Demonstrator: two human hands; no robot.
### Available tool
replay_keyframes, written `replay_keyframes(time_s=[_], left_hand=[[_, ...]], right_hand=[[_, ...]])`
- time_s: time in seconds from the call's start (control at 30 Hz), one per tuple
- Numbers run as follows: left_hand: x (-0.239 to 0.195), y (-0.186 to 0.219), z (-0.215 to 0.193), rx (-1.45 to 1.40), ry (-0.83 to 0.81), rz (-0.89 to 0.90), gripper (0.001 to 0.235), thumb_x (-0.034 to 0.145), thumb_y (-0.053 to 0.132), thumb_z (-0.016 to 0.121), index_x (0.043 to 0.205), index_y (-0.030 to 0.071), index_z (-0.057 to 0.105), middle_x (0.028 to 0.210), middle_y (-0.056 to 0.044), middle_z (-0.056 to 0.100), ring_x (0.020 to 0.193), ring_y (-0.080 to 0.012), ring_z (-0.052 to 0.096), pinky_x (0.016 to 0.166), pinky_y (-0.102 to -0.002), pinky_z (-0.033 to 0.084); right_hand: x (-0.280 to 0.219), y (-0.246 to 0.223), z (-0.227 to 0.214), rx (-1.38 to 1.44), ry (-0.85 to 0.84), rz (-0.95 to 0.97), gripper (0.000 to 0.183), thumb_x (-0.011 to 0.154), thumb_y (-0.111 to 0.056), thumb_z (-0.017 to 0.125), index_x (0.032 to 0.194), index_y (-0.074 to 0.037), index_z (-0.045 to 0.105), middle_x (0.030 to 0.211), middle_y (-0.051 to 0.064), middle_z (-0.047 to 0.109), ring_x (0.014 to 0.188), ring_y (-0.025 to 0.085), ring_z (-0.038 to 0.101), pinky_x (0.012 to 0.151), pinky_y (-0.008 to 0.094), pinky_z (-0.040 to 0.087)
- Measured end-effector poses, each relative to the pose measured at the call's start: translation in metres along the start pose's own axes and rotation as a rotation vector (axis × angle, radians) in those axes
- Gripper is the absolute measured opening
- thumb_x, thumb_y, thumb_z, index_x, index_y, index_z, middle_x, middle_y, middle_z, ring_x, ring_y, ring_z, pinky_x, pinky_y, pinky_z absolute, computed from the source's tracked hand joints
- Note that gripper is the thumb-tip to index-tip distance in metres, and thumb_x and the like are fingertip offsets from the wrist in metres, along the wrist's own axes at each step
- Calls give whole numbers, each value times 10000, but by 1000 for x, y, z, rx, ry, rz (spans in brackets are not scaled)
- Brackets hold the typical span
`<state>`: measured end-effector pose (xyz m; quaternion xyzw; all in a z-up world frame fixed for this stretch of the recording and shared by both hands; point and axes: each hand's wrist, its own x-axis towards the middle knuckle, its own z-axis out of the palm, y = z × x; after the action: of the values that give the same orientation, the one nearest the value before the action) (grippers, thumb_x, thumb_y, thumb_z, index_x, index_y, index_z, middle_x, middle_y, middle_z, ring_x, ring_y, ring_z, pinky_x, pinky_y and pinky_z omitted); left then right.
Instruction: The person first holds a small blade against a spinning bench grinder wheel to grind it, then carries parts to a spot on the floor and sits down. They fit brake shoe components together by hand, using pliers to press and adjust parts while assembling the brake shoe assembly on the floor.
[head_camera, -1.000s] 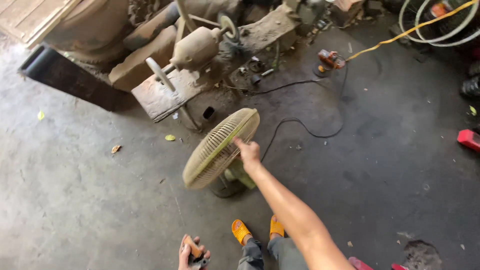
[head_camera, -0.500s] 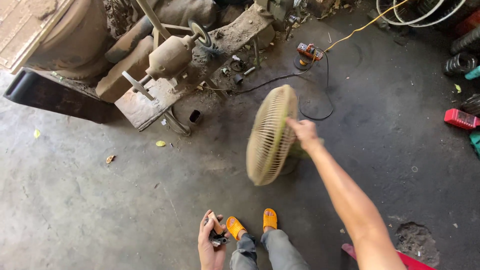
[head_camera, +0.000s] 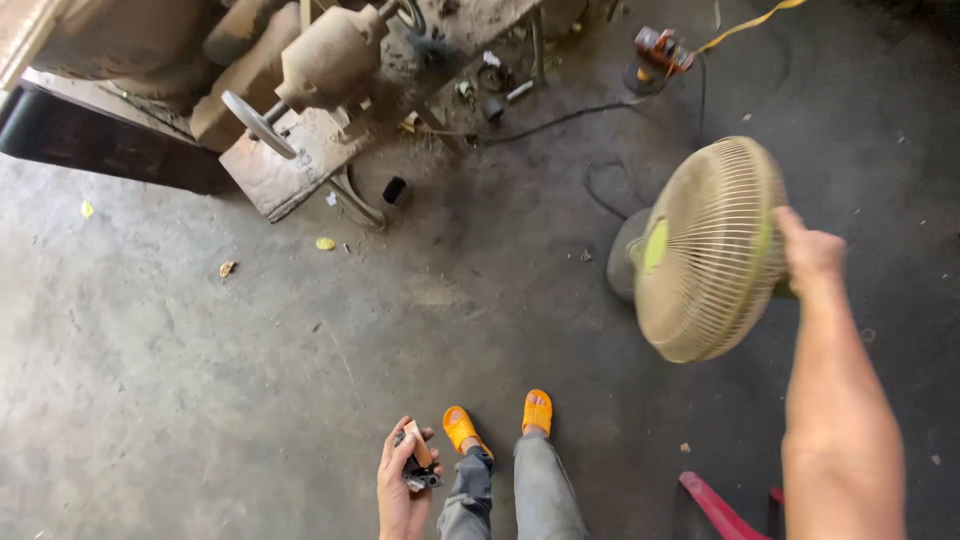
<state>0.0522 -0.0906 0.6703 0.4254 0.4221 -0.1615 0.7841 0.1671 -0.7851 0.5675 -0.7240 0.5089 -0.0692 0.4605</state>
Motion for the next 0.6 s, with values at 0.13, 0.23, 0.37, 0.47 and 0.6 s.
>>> replay_keyframes(time_s=[0.13, 0.23, 0.37, 0.47, 0.6], left_hand=[[-1, -2, 25, 22, -15, -12, 499, 915, 193, 594, 1398, 94, 522, 1060, -125, 671, 752, -203, 630, 597, -361, 522], [4, 1, 64, 79, -13, -37, 486, 915, 185, 589, 1390, 107, 518, 1057, -138, 673, 760, -204, 630, 582, -376, 513], [7, 8, 114, 150, -23, -92, 484, 916, 189, 606, 1389, 107, 540, 1063, -134, 663, 758, -219, 625, 608, -365, 516], [19, 10, 138, 146, -157, -86, 488, 910, 185, 623, 1384, 101, 539, 1068, -134, 660, 758, -213, 625, 608, -362, 518], [28, 21, 179, 129, -270, -118, 497, 893, 166, 622, 1377, 81, 546, 1102, -157, 698, 740, -224, 627, 666, -367, 561]], right_hand=[[8, 5, -47, 39, 17, 55, 675, 977, -471, 760, 1198, 156, 640, 1206, 246, 698, 1026, 281, 706, 894, 398, 549], [37, 46, -62, -8, 8, 34, 675, 1040, -464, 760, 1176, 190, 663, 1196, 297, 686, 1022, 350, 705, 847, 497, 552], [33, 77, -47, -182, 44, 27, 606, 1029, -476, 778, 1136, 119, 733, 1124, 254, 700, 987, 292, 667, 913, 409, 471], [14, 76, -40, -169, 90, 26, 557, 998, -494, 777, 1053, 61, 774, 1030, 216, 742, 904, 287, 693, 863, 399, 522], [-7, 56, -30, -84, 65, -26, 497, 942, -470, 779, 1021, 21, 773, 971, 164, 748, 857, 240, 681, 799, 393, 541]])
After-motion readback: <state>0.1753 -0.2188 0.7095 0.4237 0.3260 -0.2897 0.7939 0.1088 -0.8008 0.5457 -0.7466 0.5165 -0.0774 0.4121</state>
